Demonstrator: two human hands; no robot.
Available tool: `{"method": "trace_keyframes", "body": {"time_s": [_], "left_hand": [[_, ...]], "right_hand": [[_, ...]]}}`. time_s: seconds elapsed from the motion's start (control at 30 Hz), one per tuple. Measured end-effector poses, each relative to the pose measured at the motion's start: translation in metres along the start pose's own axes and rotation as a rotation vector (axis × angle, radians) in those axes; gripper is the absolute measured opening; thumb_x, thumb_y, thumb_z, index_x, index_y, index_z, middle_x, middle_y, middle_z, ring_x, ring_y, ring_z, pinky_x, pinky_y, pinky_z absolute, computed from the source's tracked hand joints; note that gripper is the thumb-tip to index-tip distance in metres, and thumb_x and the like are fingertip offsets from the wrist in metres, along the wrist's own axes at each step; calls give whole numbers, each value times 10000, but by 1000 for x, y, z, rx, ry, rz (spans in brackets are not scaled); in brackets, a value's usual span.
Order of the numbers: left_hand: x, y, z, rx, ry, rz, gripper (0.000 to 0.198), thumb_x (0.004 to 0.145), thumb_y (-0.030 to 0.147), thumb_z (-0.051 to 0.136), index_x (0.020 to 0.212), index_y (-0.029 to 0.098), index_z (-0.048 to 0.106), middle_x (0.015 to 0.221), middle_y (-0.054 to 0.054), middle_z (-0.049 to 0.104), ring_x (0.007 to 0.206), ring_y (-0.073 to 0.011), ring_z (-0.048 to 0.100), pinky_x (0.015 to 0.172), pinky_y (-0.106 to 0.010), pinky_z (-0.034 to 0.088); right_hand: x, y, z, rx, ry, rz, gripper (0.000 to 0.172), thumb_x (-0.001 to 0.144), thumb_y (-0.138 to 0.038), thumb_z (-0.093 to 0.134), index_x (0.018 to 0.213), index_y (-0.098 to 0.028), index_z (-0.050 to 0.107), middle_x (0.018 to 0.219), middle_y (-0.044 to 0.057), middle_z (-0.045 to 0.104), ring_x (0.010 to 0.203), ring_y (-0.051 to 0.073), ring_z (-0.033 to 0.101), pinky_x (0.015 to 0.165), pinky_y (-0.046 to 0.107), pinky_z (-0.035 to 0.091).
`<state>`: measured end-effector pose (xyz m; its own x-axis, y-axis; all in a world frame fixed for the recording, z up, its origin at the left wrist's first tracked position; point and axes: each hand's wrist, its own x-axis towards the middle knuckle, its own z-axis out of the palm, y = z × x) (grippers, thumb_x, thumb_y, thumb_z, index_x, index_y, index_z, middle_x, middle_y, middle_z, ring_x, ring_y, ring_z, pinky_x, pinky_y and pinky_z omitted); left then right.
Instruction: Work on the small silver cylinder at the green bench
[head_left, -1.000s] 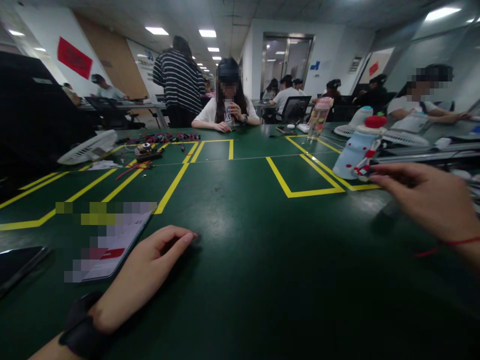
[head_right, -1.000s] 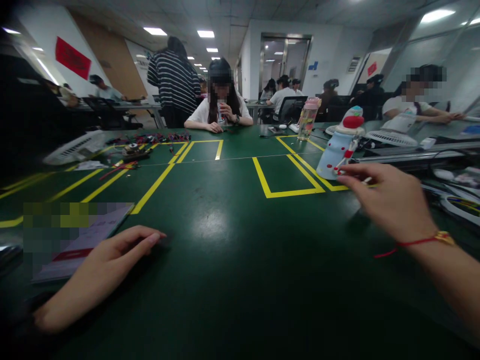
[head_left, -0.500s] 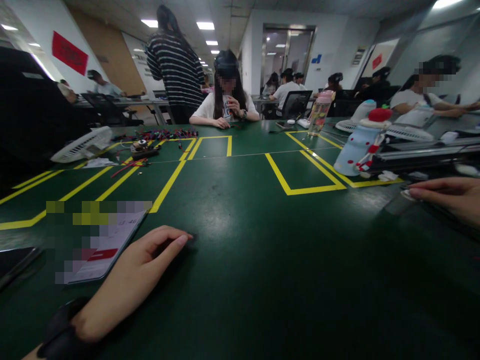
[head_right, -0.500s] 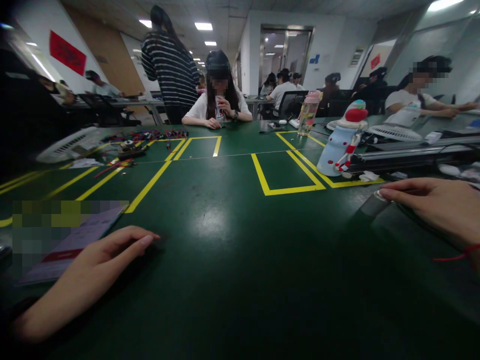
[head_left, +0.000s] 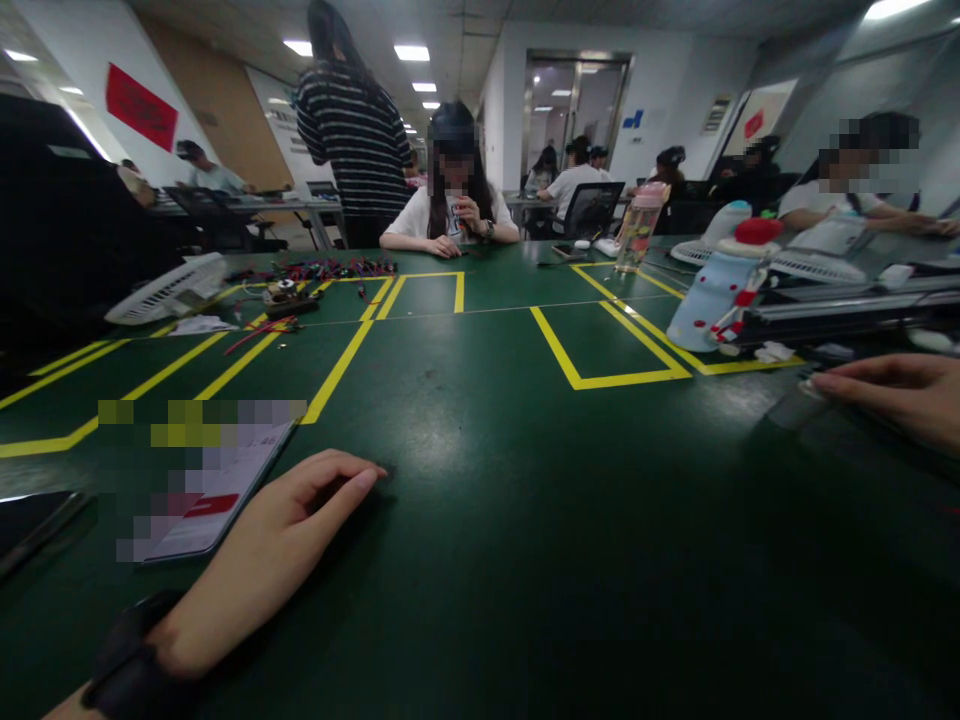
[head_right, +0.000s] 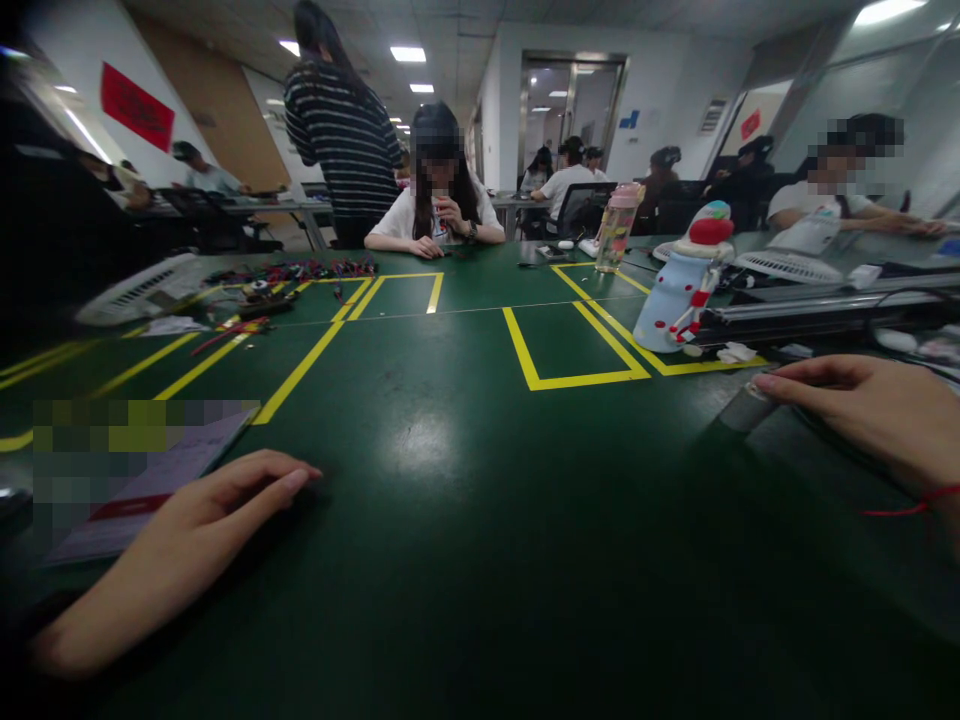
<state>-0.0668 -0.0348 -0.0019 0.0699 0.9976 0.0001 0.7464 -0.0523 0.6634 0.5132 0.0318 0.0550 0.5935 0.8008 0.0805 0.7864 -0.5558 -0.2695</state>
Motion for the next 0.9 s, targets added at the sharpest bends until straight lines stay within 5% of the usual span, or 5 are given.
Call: {"method": "trace_keyframes", "body": {"time_s": [0.23, 0.37, 0.73, 0.9], "left_hand": [[0, -1, 0, -34, -2, -20, 317, 887, 568, 523, 1020, 310, 650, 1093, 6, 677, 1027, -235, 615, 892, -351, 440], [0, -1, 0, -34, -11, -26, 310, 884, 561, 536, 1021, 307, 648, 1096, 13, 674, 1029, -227, 612, 896, -337, 433], [-1, 0, 1, -13, 8, -15, 327, 896, 554, 519, 1034, 292, 657, 1113, -5, 685, 1035, -238, 616, 893, -335, 453], [-1, -1, 1, 1, 15, 2, 337, 889, 555, 523, 1039, 286, 659, 1107, -12, 690, 1027, -241, 619, 881, -340, 468]], "right_hand": [[15, 15, 4, 12, 18, -50, 464, 715, -569, 688, 1094, -302, 715, 1092, 78, 648, 810, 200, 526, 728, 361, 367], [7, 5, 1, -15, -10, 41, 456, 747, -564, 660, 1099, -279, 711, 972, 80, 652, 782, 185, 502, 713, 347, 347], [-11, -9, 0, -21, -11, -18, 483, 755, -589, 624, 979, -169, 708, 846, 123, 641, 652, 161, 484, 659, 326, 356], [0, 0, 5, -46, 7, 4, 462, 752, -586, 651, 1055, -241, 704, 889, 84, 648, 667, 157, 477, 672, 319, 355]]}}
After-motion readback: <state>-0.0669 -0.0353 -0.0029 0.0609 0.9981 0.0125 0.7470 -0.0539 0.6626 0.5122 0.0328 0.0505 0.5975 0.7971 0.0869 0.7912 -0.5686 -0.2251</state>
